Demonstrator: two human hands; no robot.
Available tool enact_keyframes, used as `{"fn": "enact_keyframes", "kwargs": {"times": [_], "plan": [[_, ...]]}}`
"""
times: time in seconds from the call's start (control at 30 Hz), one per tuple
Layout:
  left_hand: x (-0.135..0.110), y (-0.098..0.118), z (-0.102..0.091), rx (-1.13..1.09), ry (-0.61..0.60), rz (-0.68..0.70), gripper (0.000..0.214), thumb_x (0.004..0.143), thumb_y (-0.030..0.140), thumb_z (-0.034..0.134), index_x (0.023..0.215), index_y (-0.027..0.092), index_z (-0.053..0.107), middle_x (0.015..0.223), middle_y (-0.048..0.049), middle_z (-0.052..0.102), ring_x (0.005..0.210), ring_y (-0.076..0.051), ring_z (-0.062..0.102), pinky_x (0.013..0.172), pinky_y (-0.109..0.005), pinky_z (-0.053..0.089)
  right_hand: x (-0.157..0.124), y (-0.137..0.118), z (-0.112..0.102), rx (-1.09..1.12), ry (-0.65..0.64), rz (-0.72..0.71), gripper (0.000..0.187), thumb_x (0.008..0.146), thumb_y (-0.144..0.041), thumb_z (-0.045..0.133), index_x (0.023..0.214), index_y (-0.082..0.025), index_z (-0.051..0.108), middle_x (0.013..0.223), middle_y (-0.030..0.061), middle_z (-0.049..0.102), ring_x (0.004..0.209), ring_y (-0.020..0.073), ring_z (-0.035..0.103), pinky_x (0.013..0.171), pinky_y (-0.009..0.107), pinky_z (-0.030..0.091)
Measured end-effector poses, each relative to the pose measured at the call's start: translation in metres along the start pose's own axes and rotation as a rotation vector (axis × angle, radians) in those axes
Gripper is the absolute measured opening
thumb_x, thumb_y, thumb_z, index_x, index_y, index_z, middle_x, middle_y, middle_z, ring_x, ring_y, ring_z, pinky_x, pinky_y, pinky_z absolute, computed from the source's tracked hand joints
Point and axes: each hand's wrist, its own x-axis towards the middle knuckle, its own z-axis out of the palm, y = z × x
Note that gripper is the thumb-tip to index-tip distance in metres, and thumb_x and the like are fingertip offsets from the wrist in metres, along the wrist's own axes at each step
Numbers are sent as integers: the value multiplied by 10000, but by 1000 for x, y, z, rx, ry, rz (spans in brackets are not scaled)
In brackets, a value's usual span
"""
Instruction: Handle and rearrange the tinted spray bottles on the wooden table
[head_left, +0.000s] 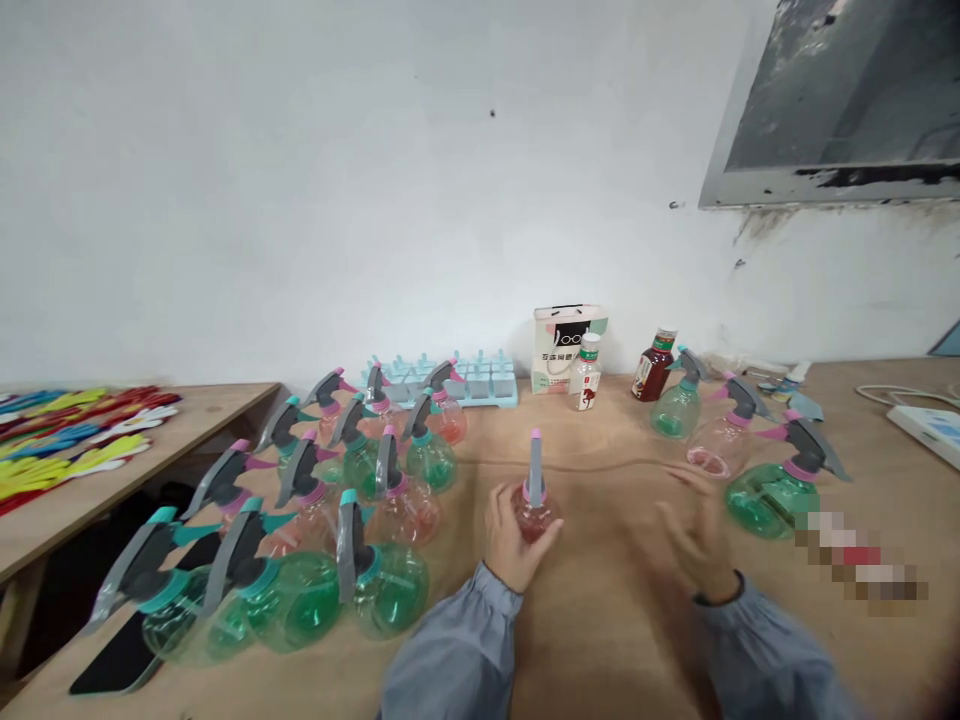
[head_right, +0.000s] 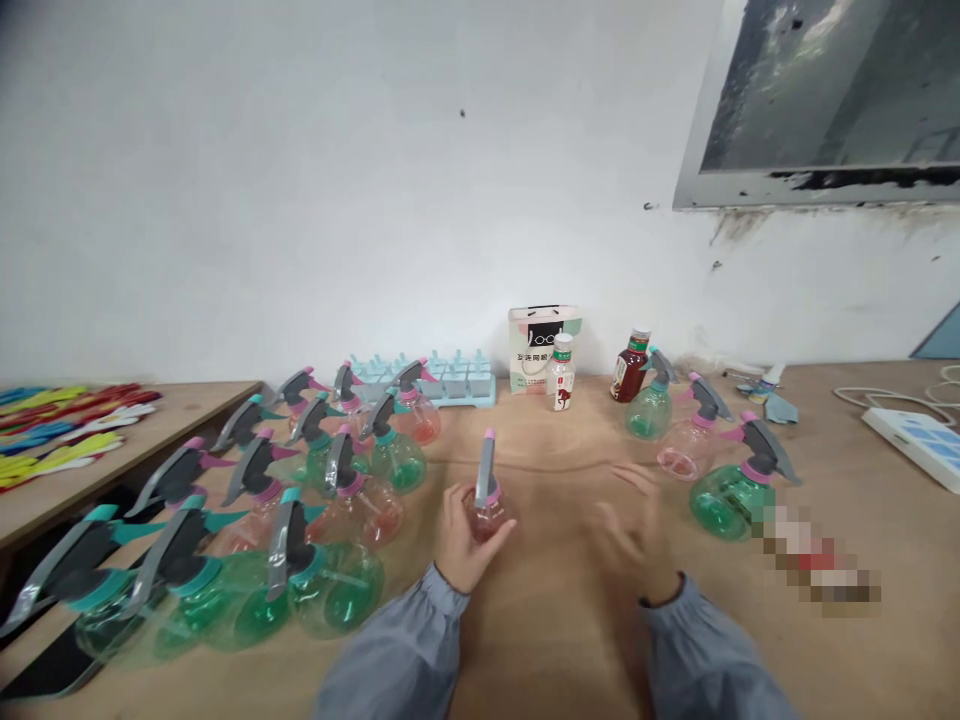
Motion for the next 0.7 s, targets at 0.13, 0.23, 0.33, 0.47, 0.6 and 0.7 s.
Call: {"fn": "enact_keyframes", "kwargs": {"times": [0.13, 0.23, 0.33, 0.47, 0.6, 0.7], "plan": [[-9, 12, 0, -60, -46, 54, 593, 768, 498, 729, 1201, 164, 500, 1087, -126, 569, 1020, -268, 628, 865, -446, 551, -8, -57, 61, 275, -512, -87, 857, 773, -501, 733, 1485, -223, 345, 1519, 167, 441, 1388, 329, 450, 1141, 543, 377], [-14, 16, -2, -45, -90, 99, 637, 746, 513, 746, 1223, 169, 502, 1089, -128, 589, 1017, -276, 634, 844, -448, 559, -2, -75, 79, 339, -643, -6, 794, 782, -438, 732, 1469, -221, 400, 1485, 163, 501, 1381, 319, 470, 1147, 516, 378], [-16, 20, -7, -17, -101, 120, 679, 737, 575, 735, 1225, 163, 502, 1091, -138, 611, 1004, -283, 646, 828, -450, 565, 1, -77, 83, 381, -697, 31, 680, 788, -382, 711, 1407, -214, 482, 1405, 157, 585, 1335, 316, 523, 1128, 512, 400], [-13, 24, -16, 5, -135, 144, 655, 782, 633, 657, 1217, 162, 524, 1080, -148, 637, 1001, -292, 655, 826, -459, 559, -8, -71, 88, 399, -660, 87, 720, 733, -411, 760, 1376, -217, 500, 1384, 155, 596, 1308, 320, 544, 1122, 532, 400], [-9, 28, -20, 62, -158, 182, 606, 843, 656, 577, 1207, 172, 548, 1028, -131, 679, 926, -270, 677, 791, -436, 544, -25, -71, 95, 416, -526, 165, 685, 782, -515, 713, 1366, -233, 494, 1382, 146, 582, 1325, 304, 522, 1128, 518, 399], [-6, 32, -23, 125, -74, 249, 629, 886, 683, 501, 1255, 173, 509, 1009, -121, 708, 864, -251, 694, 776, -426, 536, -31, -75, 96, 429, -517, 222, 550, 846, -584, 616, 1302, -282, 561, 1328, 105, 625, 1265, 281, 569, 1099, 497, 439]]}}
